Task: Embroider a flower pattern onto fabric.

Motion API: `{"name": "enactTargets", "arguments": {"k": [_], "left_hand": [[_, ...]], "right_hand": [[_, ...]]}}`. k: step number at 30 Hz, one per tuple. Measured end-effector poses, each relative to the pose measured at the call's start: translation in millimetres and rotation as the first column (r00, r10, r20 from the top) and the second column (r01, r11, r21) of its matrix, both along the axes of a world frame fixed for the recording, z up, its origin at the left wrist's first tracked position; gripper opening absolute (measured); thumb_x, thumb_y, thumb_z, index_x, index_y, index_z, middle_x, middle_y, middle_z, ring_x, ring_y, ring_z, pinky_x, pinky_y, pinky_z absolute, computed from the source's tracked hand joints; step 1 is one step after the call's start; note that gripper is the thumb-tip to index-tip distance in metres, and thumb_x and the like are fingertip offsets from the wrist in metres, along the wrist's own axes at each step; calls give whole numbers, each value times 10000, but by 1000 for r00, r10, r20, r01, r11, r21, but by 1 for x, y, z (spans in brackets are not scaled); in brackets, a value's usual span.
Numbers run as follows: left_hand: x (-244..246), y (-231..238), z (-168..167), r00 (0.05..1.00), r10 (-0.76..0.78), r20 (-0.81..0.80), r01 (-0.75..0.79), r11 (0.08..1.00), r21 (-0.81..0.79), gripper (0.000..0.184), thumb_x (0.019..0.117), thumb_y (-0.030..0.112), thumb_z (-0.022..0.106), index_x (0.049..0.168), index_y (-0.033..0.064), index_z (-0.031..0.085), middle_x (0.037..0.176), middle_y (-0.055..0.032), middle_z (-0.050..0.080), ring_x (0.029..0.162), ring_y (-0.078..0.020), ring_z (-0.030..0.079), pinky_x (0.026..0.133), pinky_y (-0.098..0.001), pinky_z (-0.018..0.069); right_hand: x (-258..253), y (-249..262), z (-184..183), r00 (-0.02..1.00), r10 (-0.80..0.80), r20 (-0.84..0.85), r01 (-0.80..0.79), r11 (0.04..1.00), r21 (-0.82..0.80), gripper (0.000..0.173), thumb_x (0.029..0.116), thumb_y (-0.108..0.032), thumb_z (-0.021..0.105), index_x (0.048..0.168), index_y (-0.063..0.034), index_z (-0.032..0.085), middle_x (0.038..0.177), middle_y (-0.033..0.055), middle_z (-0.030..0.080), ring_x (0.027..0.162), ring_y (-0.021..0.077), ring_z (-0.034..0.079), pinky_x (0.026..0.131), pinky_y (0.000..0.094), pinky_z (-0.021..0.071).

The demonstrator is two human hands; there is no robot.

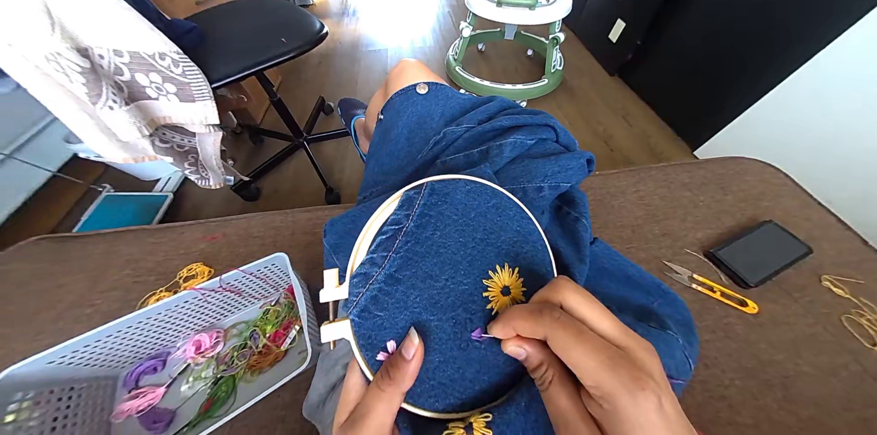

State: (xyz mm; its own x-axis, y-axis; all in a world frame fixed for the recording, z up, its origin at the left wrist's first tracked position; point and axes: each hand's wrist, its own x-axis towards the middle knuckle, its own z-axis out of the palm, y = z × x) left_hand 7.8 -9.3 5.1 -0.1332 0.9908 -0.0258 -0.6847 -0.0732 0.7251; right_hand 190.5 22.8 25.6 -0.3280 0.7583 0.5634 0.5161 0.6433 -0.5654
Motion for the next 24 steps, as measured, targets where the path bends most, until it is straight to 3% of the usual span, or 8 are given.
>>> {"name": "enactTargets", "arguments": {"k": [5,12,21,24], "left_hand": [[-2,2,-2,984,-72,161,83,994,-66,213,1037,22,461,1128,42,652,1030,-118,773,976,-185,757,920,-389,612],[-5,3,-3,962,-129,239,152,985,-78,198,1032,40,507,1123,33,682,1056,-143,766,1002,-213,752,939,-416,603],[-6,4,-5,962,-147,232,163,985,-52,201,1028,43,517,1122,39,695,1067,-140,764,1016,-207,747,951,-410,596],[-5,2,0,980,-109,163,119,991,-54,194,1026,21,508,1124,51,673,1047,-111,772,993,-182,752,937,-386,603]], "right_hand": [[1,2,-2,1000,5,-17,-6,999,-42,167,1053,-188,557,1009,-97,690,871,26,566,825,43,549,743,115,453],[-3,-1,-3,998,-25,-64,20,997,-78,158,1043,-207,588,987,-93,682,874,22,557,784,7,543,690,95,456],[-2,0,-2,998,-18,-59,11,995,-102,163,1042,-213,589,978,-93,680,882,22,564,784,-1,545,685,89,456],[-2,0,-1,994,-14,-109,1,993,-120,140,1020,-199,631,971,-84,696,886,20,585,796,-10,563,696,83,469]]}}
